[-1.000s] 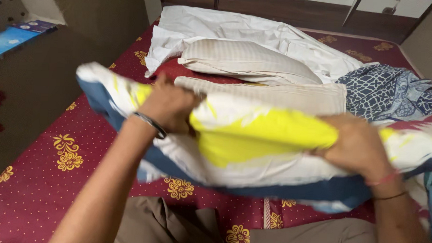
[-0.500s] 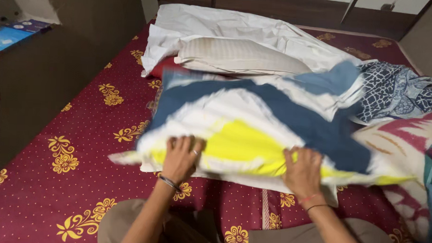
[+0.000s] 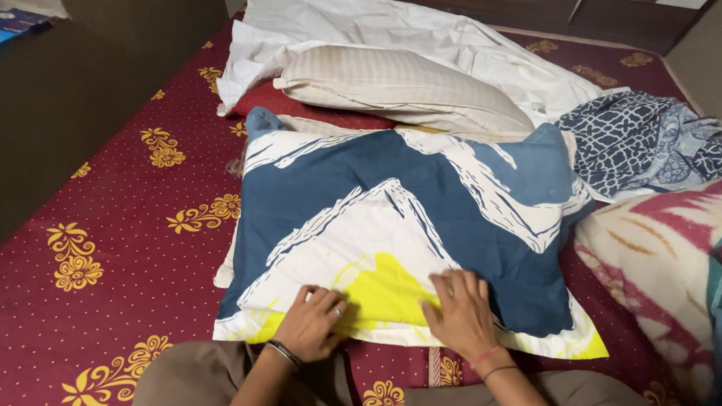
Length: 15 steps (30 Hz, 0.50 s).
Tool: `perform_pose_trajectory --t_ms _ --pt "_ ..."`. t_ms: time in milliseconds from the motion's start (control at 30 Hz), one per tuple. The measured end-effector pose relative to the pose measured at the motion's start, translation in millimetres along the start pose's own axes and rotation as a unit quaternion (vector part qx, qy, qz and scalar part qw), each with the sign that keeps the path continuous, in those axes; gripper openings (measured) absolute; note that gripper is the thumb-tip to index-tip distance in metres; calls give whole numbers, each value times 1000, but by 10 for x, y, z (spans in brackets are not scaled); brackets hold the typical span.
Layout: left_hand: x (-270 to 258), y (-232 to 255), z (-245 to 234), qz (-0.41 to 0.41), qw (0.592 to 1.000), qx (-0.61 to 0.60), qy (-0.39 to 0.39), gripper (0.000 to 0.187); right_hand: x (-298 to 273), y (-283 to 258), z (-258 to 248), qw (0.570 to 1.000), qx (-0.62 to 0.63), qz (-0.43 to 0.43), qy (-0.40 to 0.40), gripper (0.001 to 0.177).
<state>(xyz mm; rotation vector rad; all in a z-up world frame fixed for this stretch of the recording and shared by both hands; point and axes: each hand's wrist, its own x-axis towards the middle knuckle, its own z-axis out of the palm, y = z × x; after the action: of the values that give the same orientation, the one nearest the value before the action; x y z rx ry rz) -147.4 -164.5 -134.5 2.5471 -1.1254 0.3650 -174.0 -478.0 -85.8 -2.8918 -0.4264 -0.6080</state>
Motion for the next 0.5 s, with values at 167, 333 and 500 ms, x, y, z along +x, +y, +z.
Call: perform_pose_trajectory --t_ms 167,333,500 --pt "-71 -51 233 -9 997 73 4 37 212 613 122 968 -209 116 81 52" --pt "-111 -90 178 -63 998 -14 14 31 -18 1611 282 908 -65 342 234 64" --pt "65 -163 84 -271 950 60 145 71 29 2209 365 911 102 299 267 57"
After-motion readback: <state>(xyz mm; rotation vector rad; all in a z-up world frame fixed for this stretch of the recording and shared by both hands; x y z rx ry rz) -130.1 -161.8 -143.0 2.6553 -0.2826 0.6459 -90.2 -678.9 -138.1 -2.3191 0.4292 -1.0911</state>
